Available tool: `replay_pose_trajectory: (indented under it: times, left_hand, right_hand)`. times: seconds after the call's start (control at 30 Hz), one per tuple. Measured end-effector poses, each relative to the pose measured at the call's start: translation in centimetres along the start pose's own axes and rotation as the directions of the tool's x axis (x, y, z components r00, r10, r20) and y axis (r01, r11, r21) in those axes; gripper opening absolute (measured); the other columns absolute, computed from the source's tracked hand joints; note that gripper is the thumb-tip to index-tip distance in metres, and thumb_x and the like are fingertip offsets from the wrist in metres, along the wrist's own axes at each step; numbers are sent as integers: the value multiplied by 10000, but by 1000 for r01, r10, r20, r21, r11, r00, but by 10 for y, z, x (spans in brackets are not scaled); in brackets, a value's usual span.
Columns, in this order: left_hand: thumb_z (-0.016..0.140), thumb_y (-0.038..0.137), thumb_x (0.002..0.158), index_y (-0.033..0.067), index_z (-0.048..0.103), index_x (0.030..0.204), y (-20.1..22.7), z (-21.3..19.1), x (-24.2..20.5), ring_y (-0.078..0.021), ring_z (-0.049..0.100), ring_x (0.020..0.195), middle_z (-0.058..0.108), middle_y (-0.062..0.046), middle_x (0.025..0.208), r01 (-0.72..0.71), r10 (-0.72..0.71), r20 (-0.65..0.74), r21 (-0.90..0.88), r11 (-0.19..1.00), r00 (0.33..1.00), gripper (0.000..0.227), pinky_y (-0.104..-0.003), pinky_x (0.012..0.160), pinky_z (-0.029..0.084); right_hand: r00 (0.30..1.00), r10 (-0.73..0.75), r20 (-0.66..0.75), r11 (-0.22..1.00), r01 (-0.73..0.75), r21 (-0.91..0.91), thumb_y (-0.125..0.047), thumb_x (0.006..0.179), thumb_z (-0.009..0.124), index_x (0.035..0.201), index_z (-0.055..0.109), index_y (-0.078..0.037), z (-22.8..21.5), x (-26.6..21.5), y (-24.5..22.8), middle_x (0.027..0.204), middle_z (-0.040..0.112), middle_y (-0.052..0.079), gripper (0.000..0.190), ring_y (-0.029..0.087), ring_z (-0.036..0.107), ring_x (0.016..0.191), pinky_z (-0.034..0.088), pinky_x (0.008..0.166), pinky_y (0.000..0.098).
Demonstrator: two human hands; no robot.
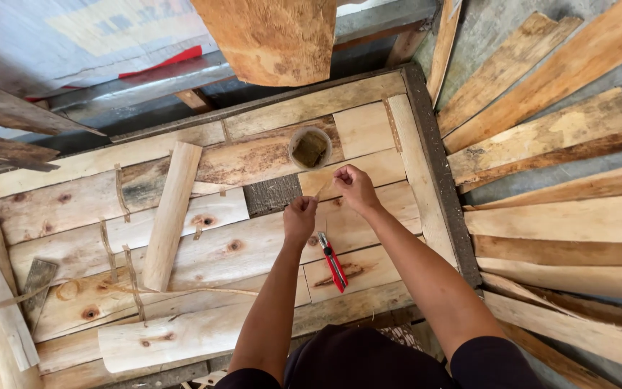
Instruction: Applying and trimming thin wood strips to a wooden frame.
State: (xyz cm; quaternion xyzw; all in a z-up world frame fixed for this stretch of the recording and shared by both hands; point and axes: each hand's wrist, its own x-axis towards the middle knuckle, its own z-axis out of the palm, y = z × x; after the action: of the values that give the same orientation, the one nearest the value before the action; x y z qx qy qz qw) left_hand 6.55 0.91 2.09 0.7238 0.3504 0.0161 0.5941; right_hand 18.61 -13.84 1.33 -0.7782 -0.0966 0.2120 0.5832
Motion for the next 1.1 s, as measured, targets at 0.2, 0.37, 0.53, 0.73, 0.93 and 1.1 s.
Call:
replay_pose_trajectory:
  times: [0.2, 0.37, 0.53, 0.73, 0.93, 1.1]
  left_hand:
    - [769, 350, 948, 66, 771, 940, 11, 3, 44, -311, 643, 1082, 707, -176, 1110, -202, 260, -138, 335, 920, 956, 283, -450, 960, 516]
    - [798, 387, 850, 156, 794, 878, 65, -2, 72, -374, 220, 1527, 410, -131, 1593, -75, 158, -170, 411, 909, 973, 232, -678, 1147, 190]
    - [765, 403, 874, 224, 795, 914, 77, 2, 102, -355, 21, 1598, 259, -95, 1690, 21, 79, -127, 641, 767, 989, 187, -674, 1227, 16]
    - [719, 442, 885, 232, 767, 1032, 92, 7, 114, -370, -46, 1568, 177, -69, 1699, -11, 85, -43, 835, 551, 996, 261, -709, 1200, -44]
    - [600, 382, 999, 180, 762, 1060, 83, 6, 116, -385, -50, 1591, 186, -77, 1720, -44, 10, 44, 892, 450, 999, 266, -708, 1198, -52]
    - [590, 386, 960, 188, 715, 1188, 70, 11, 123, -337, 4, 1583, 210, -42, 1697, -39, -13, 51, 883, 468, 999, 327, -688, 1216, -48]
  right_hand:
    - [992, -30, -122, 996, 39, 77, -100, 939, 714, 1121, 626, -21, 10, 34, -19, 884, 656, 8, 216, 83, 593, 777, 510, 694, 257]
    - [976, -23, -218, 996, 5, -86, -173, 879, 770, 1206, 585, -33, 21, 62, -11, 992, 659, 68, 401, 151, 630, 872, 550, 762, 305]
    - [974, -2, -228, 970, -54, -237, -245, 850, 812, 1247, 554, -21, 39, 85, -1, 1116, 640, 129, 524, 239, 653, 972, 558, 825, 362]
    - [952, 196, -233, 895, -271, -355, -327, 811, 873, 1220, 520, -26, 50, 96, -36, 1197, 603, 177, 619, 317, 639, 1079, 541, 899, 409]
    - [940, 239, -245, 849, -324, -417, -314, 775, 893, 1212, 507, -54, 56, 105, -10, 1202, 589, 171, 639, 343, 619, 1098, 531, 916, 430]
    - [946, 225, -233, 858, -305, -413, -334, 766, 904, 1187, 508, -59, 54, 101, -24, 1197, 601, 160, 640, 331, 634, 1092, 535, 920, 426]
